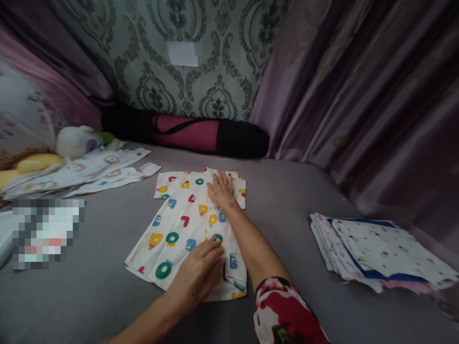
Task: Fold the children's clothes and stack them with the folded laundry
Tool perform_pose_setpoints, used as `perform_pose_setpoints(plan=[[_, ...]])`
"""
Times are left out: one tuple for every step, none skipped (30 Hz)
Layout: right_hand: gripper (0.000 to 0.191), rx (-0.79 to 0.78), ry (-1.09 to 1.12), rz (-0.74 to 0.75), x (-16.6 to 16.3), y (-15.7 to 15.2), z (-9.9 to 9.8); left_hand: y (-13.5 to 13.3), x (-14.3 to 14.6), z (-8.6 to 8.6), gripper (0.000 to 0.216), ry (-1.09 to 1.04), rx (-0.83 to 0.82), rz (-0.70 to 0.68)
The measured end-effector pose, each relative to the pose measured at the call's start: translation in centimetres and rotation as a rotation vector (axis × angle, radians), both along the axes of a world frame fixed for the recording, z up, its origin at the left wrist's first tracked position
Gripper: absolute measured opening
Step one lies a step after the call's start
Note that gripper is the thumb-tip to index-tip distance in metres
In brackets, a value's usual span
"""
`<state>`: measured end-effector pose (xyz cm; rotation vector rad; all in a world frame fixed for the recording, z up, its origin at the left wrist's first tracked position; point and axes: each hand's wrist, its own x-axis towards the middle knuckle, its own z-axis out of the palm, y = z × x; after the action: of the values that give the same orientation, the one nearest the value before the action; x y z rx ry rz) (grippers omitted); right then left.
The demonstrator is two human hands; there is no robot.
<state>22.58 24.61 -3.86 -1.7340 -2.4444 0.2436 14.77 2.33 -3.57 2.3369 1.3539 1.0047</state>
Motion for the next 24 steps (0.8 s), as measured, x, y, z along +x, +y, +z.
perform_pose_setpoints(plan=[[0.061,0.014,0.004,0.026,-0.2,0.0,0.0,0.0,-0.1,0.2,0.022,-0.009,-0.006,-0.003],[0.061,0.016,0.009,0.047,-0.4,0.0,0.0,0.0,-0.2,0.4,0.022,-0.016,-0.016,-0.008],[0.061,0.003,0.013,0.06,-0.6,0.0,0.0,0.0,-0.4,0.6,0.022,-0.021,-0.025,-0.01],[0.061,-0.018,0.015,0.062,-0.8,0.0,0.0,0.0,-0.5,0.8,0.022,-0.03,-0.027,-0.001],[0.061,-0.033,0.014,0.058,-1.0,0.1,0.1,0.0,-0.5,0.9,0.021,-0.04,-0.023,0.014],[0.062,-0.034,0.013,0.05,-1.2,0.4,0.3,0.1,-0.6,0.9,0.021,-0.047,-0.018,0.028],[0.062,-0.017,0.012,0.045,-1.6,0.6,0.4,0.1,-0.6,0.9,0.02,-0.054,-0.014,0.041],[0.062,0.014,0.015,0.046,-2.0,1.0,0.5,0.1,-0.6,0.9,0.02,-0.058,-0.012,0.049],[0.062,0.047,0.019,0.058,-2.5,1.4,0.5,0.2,-0.6,0.8,0.02,-0.062,-0.01,0.051],[0.062,0.069,0.023,0.077,-3.0,1.9,0.4,0.2,-0.5,0.7,0.02,-0.066,-0.009,0.052],[0.062,0.071,0.027,0.099,-3.6,2.3,0.2,0.3,-0.5,0.6,0.021,-0.07,-0.01,0.053],[0.062,0.056,0.03,0.115,-4.1,2.7,0.0,0.4,-0.6,0.5,0.021,-0.073,-0.012,0.054],[0.063,0.03,0.032,0.123,-4.5,3.0,-0.3,0.5,-0.6,0.4,0.021,-0.078,-0.016,0.057],[0.064,0.005,0.035,0.12,-4.8,3.3,-0.5,0.6,-0.6,0.3,0.021,-0.085,-0.019,0.062],[0.065,-0.01,0.04,0.112,-5.0,3.6,-0.6,0.7,-0.7,0.2,0.02,-0.095,-0.023,0.07],[0.066,-0.023,0.048,0.107,-5.1,3.8,-0.6,0.8,-0.7,0.1,0.02,-0.103,-0.028,0.075],[0.066,-0.047,0.056,0.112,-5.0,4.0,-0.4,0.8,-0.7,0.0,0.02,-0.109,-0.035,0.077],[0.067,-0.083,0.065,0.121,-4.8,4.2,-0.1,0.9,-0.7,-0.1,0.019,-0.113,-0.039,0.076],[0.068,-0.116,0.076,0.126,-4.5,4.3,0.2,0.9,-0.7,-0.1,0.019,-0.114,-0.043,0.072],[0.069,-0.129,0.086,0.118,-4.2,4.4,0.5,0.9,-0.7,-0.2,0.019,-0.112,-0.045,0.067],[0.071,-0.122,0.091,0.092,-3.7,4.4,0.7,0.9,-0.7,-0.1,0.02,-0.109,-0.045,0.064],[0.071,-0.095,0.088,0.051,-3.3,4.3,0.8,0.8,-0.7,-0.1,0.02,-0.107,-0.042,0.061],[0.071,-0.05,0.08,0.008,-2.9,4.1,0.7,0.8,-0.7,-0.1,0.02,-0.104,-0.039,0.059],[0.071,-0.009,0.067,-0.032,-2.5,3.9,0.4,0.7,-0.7,0.0,0.019,-0.1,-0.038,0.059]])
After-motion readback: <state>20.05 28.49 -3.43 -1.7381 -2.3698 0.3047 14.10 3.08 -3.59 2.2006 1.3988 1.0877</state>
